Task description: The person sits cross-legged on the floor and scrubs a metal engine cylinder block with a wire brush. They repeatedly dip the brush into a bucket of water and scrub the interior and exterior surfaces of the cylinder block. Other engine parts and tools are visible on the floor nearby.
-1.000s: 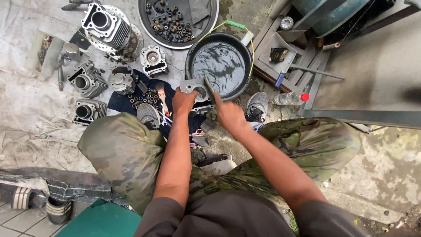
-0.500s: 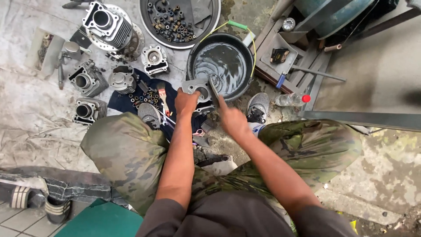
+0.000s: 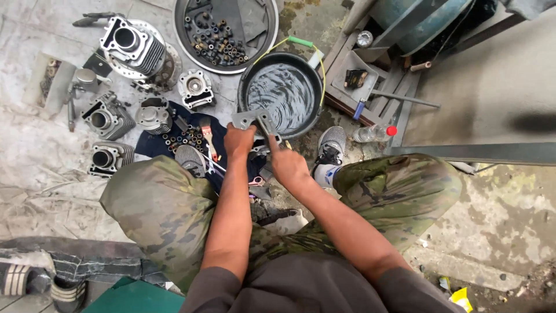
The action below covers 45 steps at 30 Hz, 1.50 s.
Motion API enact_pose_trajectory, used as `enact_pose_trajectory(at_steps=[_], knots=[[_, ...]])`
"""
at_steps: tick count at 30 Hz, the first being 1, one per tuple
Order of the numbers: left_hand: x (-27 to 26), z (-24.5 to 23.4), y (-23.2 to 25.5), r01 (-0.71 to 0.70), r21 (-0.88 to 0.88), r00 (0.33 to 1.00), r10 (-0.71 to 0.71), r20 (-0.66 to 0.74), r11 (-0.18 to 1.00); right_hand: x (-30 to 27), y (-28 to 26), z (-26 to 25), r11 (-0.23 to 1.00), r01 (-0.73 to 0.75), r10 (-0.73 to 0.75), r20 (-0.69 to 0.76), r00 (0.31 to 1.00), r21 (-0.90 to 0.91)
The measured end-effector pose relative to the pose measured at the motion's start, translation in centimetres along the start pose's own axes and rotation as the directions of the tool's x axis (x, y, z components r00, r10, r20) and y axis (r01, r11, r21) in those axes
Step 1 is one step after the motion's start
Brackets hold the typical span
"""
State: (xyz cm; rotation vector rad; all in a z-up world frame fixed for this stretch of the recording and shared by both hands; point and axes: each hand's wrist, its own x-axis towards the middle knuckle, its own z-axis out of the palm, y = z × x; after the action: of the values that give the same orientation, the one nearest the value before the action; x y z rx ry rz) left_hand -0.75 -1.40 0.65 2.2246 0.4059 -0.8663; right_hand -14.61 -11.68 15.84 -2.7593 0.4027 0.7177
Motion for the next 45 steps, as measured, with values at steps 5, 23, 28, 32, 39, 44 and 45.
enact_pose_trajectory(at_steps=[5,23,28,32,39,44,45], knots=[[0.8,0.2,-0.7,-0.016,0.015,1.000,0.016,0.024,1.000,0.1,2.8,1.7,0.994,-0.016,0.021,-0.039,0.999,0.111],[-1.2,-0.9,-0.1,-0.024,-0.031,1.000,0.024,0.008,0.999,0.3,1.3,-0.9,0.995,0.010,-0.007,-0.029,1.000,0.097],[-0.8,-0.1,-0.6,-0.028,-0.081,1.000,0.028,0.001,0.996,-1.1,0.2,-3.3,0.996,-0.023,0.020,0.033,0.999,0.086],[-0.7,-0.1,-0.2,-0.009,-0.067,1.000,0.009,-0.006,0.998,6.8,4.6,0.8,0.991,-0.103,0.100,0.036,0.994,0.090],[-2.7,-1.9,0.7,-0.042,-0.123,0.998,0.047,0.041,0.991,0.4,5.7,-2.7,0.972,-0.075,0.088,-0.049,0.995,0.224],[-1.8,-1.1,0.3,-0.010,-0.092,1.000,0.012,0.027,0.996,1.4,2.7,-1.2,0.983,0.057,-0.033,-0.139,0.990,0.173],[-1.5,-1.0,0.2,-0.005,-0.077,1.000,0.007,0.022,0.997,1.7,2.1,-0.9,0.983,0.115,-0.088,-0.185,0.979,0.146]])
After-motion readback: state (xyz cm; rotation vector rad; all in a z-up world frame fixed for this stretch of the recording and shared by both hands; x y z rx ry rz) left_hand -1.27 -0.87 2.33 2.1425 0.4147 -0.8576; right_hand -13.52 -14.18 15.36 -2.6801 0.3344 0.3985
